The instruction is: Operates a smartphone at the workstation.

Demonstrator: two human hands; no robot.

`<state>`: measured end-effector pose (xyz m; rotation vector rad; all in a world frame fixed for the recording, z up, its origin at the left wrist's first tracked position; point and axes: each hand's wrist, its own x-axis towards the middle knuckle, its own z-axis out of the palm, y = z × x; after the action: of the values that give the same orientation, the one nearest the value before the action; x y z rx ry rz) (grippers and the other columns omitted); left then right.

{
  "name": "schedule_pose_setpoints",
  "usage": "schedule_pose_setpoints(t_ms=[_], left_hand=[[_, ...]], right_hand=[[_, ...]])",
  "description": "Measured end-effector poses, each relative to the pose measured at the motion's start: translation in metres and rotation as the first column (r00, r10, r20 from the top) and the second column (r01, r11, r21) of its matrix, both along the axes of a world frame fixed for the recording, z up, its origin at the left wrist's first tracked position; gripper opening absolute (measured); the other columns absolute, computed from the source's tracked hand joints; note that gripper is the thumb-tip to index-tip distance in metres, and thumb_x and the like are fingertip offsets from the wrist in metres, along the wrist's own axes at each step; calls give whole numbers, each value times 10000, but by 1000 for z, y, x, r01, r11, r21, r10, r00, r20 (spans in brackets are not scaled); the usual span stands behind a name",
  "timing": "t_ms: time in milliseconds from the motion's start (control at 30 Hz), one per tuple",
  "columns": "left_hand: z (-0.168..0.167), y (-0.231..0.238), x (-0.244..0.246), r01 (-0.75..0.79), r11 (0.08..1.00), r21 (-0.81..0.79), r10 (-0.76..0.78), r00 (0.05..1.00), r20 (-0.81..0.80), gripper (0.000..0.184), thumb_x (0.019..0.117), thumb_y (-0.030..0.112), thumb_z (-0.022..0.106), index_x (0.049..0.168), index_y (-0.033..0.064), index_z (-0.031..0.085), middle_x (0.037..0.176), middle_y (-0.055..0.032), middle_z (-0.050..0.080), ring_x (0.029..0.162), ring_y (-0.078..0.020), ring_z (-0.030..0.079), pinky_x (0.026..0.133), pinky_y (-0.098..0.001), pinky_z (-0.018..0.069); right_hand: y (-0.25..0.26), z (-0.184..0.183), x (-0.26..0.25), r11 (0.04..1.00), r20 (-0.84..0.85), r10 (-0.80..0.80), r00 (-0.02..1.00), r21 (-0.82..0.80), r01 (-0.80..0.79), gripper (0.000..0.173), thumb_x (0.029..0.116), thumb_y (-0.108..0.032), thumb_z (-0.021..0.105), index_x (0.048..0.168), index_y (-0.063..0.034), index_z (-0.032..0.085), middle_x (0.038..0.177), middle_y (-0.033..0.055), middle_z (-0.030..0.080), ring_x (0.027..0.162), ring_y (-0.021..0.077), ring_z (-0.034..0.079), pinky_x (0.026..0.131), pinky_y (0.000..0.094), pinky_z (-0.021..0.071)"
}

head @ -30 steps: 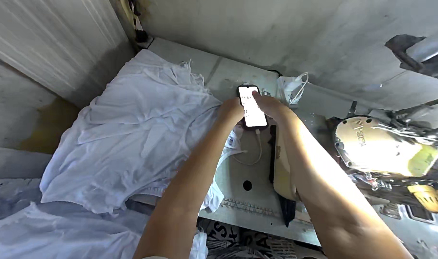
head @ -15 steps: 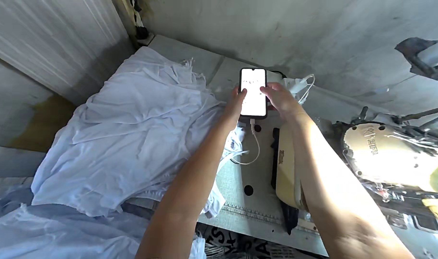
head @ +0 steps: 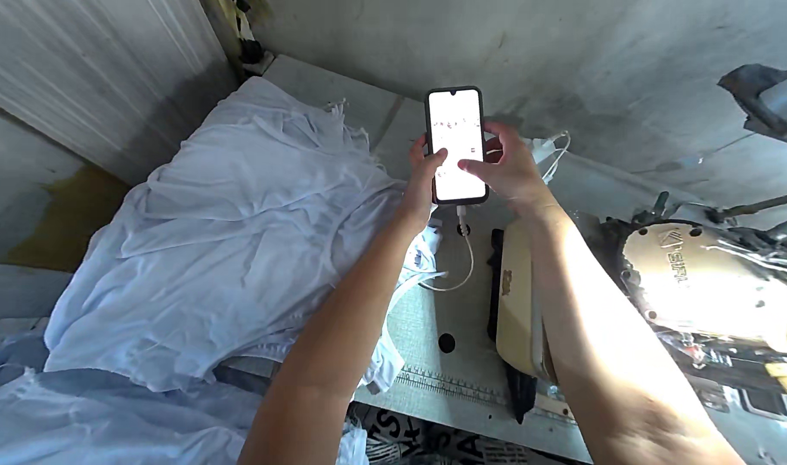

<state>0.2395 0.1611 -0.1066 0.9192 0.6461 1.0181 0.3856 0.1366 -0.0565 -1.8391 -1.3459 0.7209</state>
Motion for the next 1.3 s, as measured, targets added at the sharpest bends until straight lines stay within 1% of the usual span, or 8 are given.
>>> schedule_pose_setpoints(t_ms=[200,333,433,567,833,967,1100,1300], left_hand=[[4,0,0,-44,999,-24,44,999,31,602,1021,219,403,1591,126,232,1486,-179,447,1253,-222,551,1011,-414,499],[2,1,-1,-40,999,-18,41,998,54,642,1027,184,382,1632,168,168,1542,-180,404,1298,-231,533,1040,-424,485],[-1,1,-1,-58,998,10,57,995,81,669,997,171,367,1633,183,158,1498,-163,446,1222,-202,585,993,-396,521],[1,1,-2,-85,996,-4,85,994,75,668,979,142,371,1619,187,185,1469,-168,458,1175,-204,602,955,-400,536],[1,2,-6,-121,992,-20,123,984,132,655,969,105,385,1596,190,214,1386,-157,519,1095,-202,638,896,-402,562],[1,2,-7,-114,993,-14,115,984,134,671,948,99,402,1589,189,223,1380,-157,524,1085,-200,641,876,-396,568],[-1,5,-8,-100,995,15,97,984,152,706,927,79,418,1590,171,194,1332,-157,550,1061,-194,654,883,-395,572],[2,5,-8,-100,995,8,97,983,159,783,845,-32,418,1576,150,202,1256,-155,586,1009,-196,669,858,-399,580]], right_hand=[[-2,5,-3,1000,-112,-1,994,16,2,610,944,-140,657,1511,-82,439,1329,198,567,1056,261,631,868,438,541],[-5,8,-5,999,-161,32,986,18,-29,579,983,-121,601,1530,-95,414,1296,175,602,1022,227,649,848,405,548],[-7,9,-7,998,-202,63,977,24,-60,568,994,-89,566,1537,-114,399,1237,152,640,969,185,675,823,362,567],[-7,9,-6,994,-214,111,971,39,-105,612,972,-63,545,1556,-122,371,1208,139,642,947,172,667,809,342,563],[-9,6,-1,960,-137,280,950,41,-277,1045,741,46,707,1630,-141,190,1482,183,450,1044,222,660,803,357,590],[-8,3,-1,963,-58,267,962,45,-265,1056,750,72,721,1636,-121,181,1535,223,364,1086,268,643,828,389,586],[-8,2,2,957,3,277,961,92,-276,931,797,-37,654,1621,-84,224,1494,212,433,1023,217,643,800,357,564],[-9,7,-1,969,-65,241,968,63,-237,862,843,31,594,1614,-113,236,1440,183,482,973,191,664,775,343,579]])
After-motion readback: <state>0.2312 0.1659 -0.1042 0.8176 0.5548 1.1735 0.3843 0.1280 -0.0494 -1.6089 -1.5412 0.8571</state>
